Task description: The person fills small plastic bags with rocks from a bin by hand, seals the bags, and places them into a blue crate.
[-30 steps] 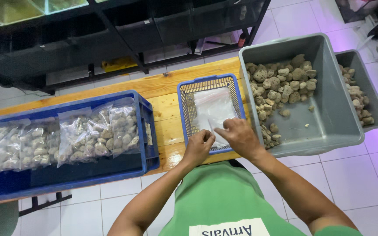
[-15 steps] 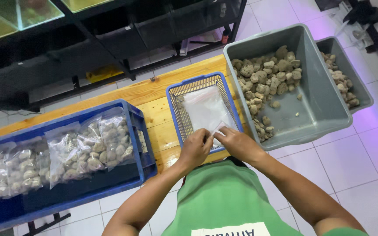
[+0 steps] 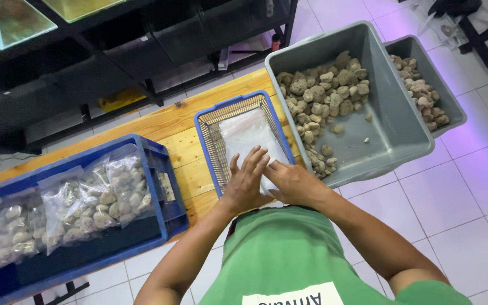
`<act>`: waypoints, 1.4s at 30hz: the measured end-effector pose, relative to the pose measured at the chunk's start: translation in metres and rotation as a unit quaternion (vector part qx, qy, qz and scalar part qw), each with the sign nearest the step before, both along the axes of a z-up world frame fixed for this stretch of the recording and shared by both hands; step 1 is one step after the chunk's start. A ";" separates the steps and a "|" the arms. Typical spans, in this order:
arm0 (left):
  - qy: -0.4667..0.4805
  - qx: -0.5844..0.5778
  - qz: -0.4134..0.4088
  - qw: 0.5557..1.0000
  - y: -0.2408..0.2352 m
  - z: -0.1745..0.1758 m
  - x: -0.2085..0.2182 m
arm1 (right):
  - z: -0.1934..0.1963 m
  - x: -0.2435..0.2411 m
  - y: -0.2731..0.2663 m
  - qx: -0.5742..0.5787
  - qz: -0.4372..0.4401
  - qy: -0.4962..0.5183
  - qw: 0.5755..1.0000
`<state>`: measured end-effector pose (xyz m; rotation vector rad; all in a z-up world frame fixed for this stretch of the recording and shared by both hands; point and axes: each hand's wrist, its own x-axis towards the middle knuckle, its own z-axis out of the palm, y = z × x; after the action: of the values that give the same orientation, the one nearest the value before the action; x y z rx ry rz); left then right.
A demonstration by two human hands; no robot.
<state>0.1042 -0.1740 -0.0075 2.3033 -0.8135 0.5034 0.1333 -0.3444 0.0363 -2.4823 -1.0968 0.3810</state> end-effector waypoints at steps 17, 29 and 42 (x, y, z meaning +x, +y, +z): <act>-0.028 -0.194 0.221 0.955 -0.120 -0.007 0.033 | -0.035 0.119 -0.154 0.327 -0.172 0.049 0.928; -0.032 -0.240 0.191 0.951 -0.131 0.015 0.037 | -0.010 0.109 -0.130 0.386 -0.084 0.273 0.877; -0.045 -0.354 0.082 0.931 -0.186 0.051 0.077 | 0.100 0.091 -0.176 0.329 -0.096 0.018 0.939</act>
<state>0.1808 -0.3603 0.0432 1.6836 -0.3798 0.8261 0.2247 -0.5203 0.1362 -1.9434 -0.7850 -0.0107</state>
